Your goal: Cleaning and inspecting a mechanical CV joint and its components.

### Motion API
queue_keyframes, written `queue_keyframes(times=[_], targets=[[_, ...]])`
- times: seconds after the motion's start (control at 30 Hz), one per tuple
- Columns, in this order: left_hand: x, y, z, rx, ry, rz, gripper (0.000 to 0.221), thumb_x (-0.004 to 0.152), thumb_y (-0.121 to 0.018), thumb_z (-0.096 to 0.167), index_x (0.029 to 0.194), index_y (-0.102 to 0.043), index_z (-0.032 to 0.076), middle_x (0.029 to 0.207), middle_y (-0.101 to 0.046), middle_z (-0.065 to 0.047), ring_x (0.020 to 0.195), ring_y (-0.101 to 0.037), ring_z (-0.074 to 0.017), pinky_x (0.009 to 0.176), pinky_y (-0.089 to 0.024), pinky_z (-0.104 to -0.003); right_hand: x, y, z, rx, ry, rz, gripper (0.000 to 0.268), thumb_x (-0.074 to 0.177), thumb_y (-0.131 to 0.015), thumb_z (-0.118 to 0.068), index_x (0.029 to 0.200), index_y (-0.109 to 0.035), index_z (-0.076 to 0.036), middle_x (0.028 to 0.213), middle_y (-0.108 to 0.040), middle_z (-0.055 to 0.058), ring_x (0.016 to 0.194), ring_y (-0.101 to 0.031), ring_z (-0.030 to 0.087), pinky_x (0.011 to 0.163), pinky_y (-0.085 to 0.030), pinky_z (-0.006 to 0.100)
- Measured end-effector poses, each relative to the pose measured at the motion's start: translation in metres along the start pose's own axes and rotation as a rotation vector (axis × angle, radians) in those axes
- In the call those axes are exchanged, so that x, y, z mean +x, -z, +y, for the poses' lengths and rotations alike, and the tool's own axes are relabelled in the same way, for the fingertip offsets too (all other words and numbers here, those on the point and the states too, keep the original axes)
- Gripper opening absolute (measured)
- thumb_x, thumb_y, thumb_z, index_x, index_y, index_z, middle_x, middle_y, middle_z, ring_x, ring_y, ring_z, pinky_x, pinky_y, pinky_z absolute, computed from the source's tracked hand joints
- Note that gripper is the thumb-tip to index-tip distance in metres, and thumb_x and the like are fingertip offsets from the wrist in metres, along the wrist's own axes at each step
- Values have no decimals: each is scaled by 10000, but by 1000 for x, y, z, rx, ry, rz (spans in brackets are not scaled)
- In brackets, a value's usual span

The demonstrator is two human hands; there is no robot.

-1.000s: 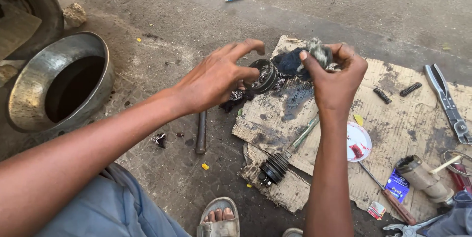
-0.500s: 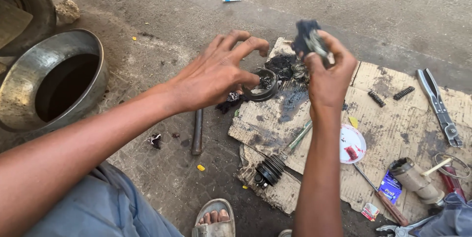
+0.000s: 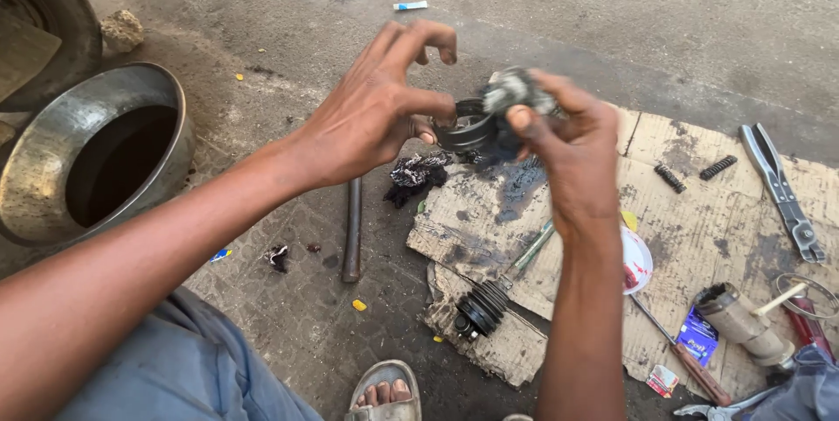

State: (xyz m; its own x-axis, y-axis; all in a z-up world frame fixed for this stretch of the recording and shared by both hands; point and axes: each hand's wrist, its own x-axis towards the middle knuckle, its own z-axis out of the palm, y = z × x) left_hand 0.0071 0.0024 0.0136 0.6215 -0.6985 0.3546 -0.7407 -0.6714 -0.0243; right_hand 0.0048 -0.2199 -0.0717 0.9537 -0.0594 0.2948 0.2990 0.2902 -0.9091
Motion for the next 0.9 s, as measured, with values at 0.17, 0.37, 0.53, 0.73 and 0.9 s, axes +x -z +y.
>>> queue_keyframes(times=[0.17,0.37,0.53,0.73,0.9], targets=[[3,9,10,-79,12,24,321,770,-746,-95,919,-803,183,1386,-475,-68,1257,-499,-262,1106,-499,-429,-4,-11,22,332,-216,-188,459,885,-798,-320,1219,-685,-27,959,-749,57,725,-680,123,513,-533,234],[-1,2,9,-61,-9,50,415,713,-711,-156,912,-819,192,1378,-482,-66,1268,-504,-271,1098,-498,-445,-11,-27,40,834,-330,-330,477,919,-773,-336,1281,-671,-43,917,-747,70,687,-668,94,501,-511,220],[3,7,14,-71,-71,69,419,706,-706,-146,927,-820,192,1378,-498,-39,1286,-497,-267,1143,-512,-442,-8,-29,34,769,-286,-132,233,981,-737,-238,1107,-690,-48,864,-736,41,685,-693,113,486,-508,231],[5,7,19,-72,-83,-4,271,727,-790,-45,902,-811,162,1333,-509,-69,1279,-490,-299,1060,-500,-490,-6,-27,41,712,-399,16,140,982,-700,-152,1054,-647,-43,870,-712,53,704,-716,142,587,-602,273],[6,1,27,-51,-102,-20,339,728,-751,-66,920,-820,204,1372,-532,-74,1295,-496,-295,1089,-502,-467,-9,-28,58,768,-479,122,192,977,-712,-148,1104,-618,-39,923,-680,61,717,-712,147,628,-618,280]])
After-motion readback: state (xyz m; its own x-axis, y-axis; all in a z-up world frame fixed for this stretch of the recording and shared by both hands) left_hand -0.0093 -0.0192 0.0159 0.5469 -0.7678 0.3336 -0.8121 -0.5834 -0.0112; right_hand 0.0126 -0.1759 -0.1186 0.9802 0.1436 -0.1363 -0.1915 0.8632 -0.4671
